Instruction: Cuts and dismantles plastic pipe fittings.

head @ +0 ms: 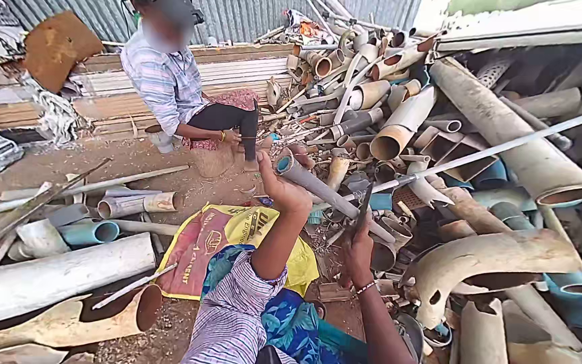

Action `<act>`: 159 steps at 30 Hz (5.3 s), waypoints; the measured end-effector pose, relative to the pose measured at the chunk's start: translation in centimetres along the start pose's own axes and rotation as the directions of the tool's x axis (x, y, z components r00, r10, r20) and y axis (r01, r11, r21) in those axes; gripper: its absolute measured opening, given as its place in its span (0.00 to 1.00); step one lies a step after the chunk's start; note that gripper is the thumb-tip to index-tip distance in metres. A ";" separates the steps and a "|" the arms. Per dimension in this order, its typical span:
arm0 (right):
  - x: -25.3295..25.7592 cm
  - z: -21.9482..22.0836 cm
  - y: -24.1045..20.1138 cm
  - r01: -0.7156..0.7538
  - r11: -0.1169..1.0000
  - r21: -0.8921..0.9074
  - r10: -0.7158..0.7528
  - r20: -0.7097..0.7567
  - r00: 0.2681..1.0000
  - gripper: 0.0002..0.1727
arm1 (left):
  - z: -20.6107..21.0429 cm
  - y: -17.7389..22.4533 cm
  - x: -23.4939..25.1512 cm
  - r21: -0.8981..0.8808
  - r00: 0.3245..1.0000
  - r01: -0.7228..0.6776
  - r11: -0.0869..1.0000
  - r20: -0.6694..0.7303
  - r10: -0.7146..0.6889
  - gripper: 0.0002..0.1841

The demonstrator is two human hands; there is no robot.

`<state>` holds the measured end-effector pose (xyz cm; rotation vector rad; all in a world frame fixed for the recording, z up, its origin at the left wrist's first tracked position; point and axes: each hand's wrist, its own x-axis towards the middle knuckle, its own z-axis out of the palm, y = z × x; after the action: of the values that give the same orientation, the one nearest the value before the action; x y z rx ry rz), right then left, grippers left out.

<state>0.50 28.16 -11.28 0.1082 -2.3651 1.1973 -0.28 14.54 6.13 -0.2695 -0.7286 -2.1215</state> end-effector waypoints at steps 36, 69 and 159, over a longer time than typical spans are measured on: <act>1.7 -1.3 0.2 -0.409 0.495 0.767 0.534 0.103 0.839 0.34 | -1.9 -2.2 -0.8 0.040 0.709 0.152 0.988 0.692 -0.137 0.56; -0.2 -0.4 -2.8 -0.377 0.642 0.668 0.176 0.349 0.920 0.44 | -1.0 -1.9 0.7 0.241 0.985 0.169 0.956 -0.013 -0.171 0.20; 2.1 -2.7 1.5 -0.240 0.962 -0.133 0.268 0.271 0.924 0.37 | -1.0 -1.8 1.0 0.199 0.935 0.319 0.927 -0.225 -0.274 0.15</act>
<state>-0.76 31.47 -10.04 -0.0657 -2.7569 1.2504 -2.25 14.16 5.02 0.1867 -0.9397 -2.2774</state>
